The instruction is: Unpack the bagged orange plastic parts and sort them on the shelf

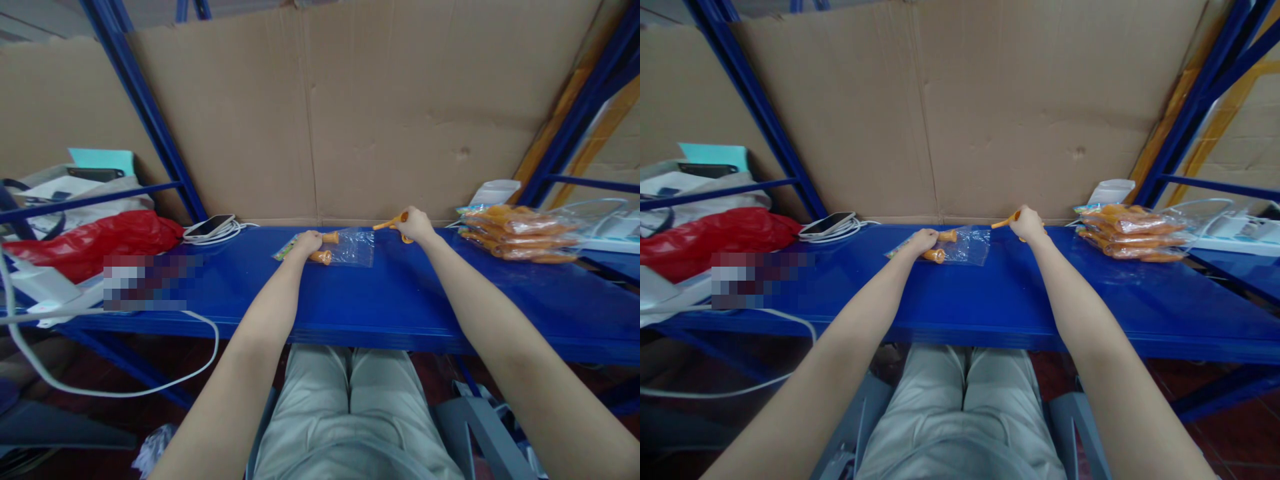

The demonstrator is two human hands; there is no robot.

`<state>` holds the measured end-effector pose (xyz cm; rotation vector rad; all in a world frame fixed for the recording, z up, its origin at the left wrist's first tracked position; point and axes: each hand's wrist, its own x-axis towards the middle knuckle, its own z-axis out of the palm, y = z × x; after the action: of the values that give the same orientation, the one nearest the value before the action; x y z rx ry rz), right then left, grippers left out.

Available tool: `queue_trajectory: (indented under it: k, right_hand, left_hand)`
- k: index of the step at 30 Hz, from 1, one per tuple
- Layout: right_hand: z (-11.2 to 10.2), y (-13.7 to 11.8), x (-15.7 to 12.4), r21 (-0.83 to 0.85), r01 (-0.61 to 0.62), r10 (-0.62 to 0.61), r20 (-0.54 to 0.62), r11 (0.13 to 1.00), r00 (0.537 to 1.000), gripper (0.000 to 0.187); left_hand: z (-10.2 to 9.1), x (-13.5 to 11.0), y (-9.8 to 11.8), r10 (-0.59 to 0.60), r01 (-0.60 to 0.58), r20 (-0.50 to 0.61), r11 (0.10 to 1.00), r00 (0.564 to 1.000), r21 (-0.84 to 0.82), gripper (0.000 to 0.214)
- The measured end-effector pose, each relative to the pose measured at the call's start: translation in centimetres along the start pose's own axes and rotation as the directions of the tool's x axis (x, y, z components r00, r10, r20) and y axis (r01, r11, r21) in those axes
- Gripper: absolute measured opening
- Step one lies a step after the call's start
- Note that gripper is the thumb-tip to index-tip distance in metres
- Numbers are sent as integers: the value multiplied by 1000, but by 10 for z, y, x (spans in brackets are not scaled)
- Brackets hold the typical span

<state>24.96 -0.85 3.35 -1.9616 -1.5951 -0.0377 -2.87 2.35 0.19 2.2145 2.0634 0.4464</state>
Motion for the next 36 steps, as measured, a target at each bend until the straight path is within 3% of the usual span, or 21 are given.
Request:
queue_trajectory:
  k: [8, 19, 26, 36]
  right_hand:
    - [0, -2, 1, 127, 59, -46, -104, 990, 994, 39]
    - [0, -7, -2, 205, 71, -60, -58, 976, 996, 32]
    - [9, -8, -4, 133, 5, -15, 70, 991, 997, 29]
    - [25, -5, -12, -111, 75, -51, 208, 991, 977, 21]
  left_hand:
    - [-2, 2, -2, 19, -19, 24, 1000, 1000, -7, 44]
    - [6, 11, -12, -7, 7, -25, 1000, 1000, -2, 46]
    - [5, 7, -12, -15, 15, -33, 1000, 999, -2, 44]
    - [0, 4, -8, 3, -3, 8, 1000, 1000, 24, 46]
